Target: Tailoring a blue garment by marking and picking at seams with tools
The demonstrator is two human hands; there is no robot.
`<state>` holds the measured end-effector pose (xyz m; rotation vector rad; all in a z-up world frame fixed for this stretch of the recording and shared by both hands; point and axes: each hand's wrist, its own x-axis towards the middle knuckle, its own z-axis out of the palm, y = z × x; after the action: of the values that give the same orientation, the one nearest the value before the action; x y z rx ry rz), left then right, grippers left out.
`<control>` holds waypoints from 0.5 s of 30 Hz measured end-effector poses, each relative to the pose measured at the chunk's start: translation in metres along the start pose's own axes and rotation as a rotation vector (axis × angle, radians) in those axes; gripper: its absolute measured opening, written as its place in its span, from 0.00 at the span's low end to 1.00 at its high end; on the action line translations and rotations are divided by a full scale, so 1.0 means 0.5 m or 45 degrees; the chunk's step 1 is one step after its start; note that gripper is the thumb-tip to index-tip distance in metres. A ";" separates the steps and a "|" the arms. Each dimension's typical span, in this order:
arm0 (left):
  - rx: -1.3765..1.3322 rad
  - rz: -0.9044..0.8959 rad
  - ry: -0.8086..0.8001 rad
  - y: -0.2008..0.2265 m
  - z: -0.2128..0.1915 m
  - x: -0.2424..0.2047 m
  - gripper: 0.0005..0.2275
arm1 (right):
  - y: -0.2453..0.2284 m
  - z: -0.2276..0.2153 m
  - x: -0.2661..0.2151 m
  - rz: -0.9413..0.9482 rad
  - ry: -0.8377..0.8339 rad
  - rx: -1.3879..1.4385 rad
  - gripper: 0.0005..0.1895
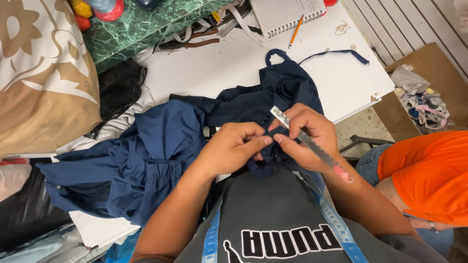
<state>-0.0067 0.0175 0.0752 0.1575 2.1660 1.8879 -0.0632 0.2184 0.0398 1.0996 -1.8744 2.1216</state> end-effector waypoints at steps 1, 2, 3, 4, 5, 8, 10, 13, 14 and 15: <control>-0.001 0.002 -0.002 -0.017 0.006 0.005 0.06 | 0.007 -0.007 -0.004 -0.001 0.001 -0.003 0.17; 0.018 0.012 0.094 -0.034 0.011 0.009 0.05 | 0.014 -0.013 -0.008 -0.007 0.018 0.015 0.17; 0.036 0.022 0.190 -0.051 0.017 0.014 0.05 | 0.021 -0.020 -0.013 -0.013 0.035 0.032 0.18; 0.034 0.023 0.183 -0.061 0.030 0.016 0.05 | 0.028 -0.023 -0.020 -0.011 0.039 0.027 0.18; -0.001 0.029 0.300 -0.070 0.042 0.017 0.05 | 0.036 -0.027 -0.027 0.014 0.049 0.049 0.18; -0.067 -0.008 0.454 -0.086 0.066 0.012 0.06 | 0.033 -0.019 -0.039 0.075 0.050 0.150 0.18; -0.101 -0.046 0.488 -0.101 0.070 0.010 0.06 | 0.022 -0.009 -0.044 0.110 0.042 0.223 0.19; 0.239 0.112 0.280 -0.106 0.068 0.001 0.08 | 0.007 0.004 -0.047 0.168 0.019 0.165 0.17; 0.365 0.322 0.344 -0.092 0.070 -0.005 0.07 | 0.004 0.008 -0.044 0.160 -0.030 0.158 0.16; 0.490 0.532 0.408 -0.076 0.072 -0.012 0.08 | 0.000 0.011 -0.041 0.153 -0.078 0.150 0.15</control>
<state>0.0122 0.0449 0.0343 0.4385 2.8939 1.7602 -0.0460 0.2210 0.0279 1.1128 -1.9092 2.3165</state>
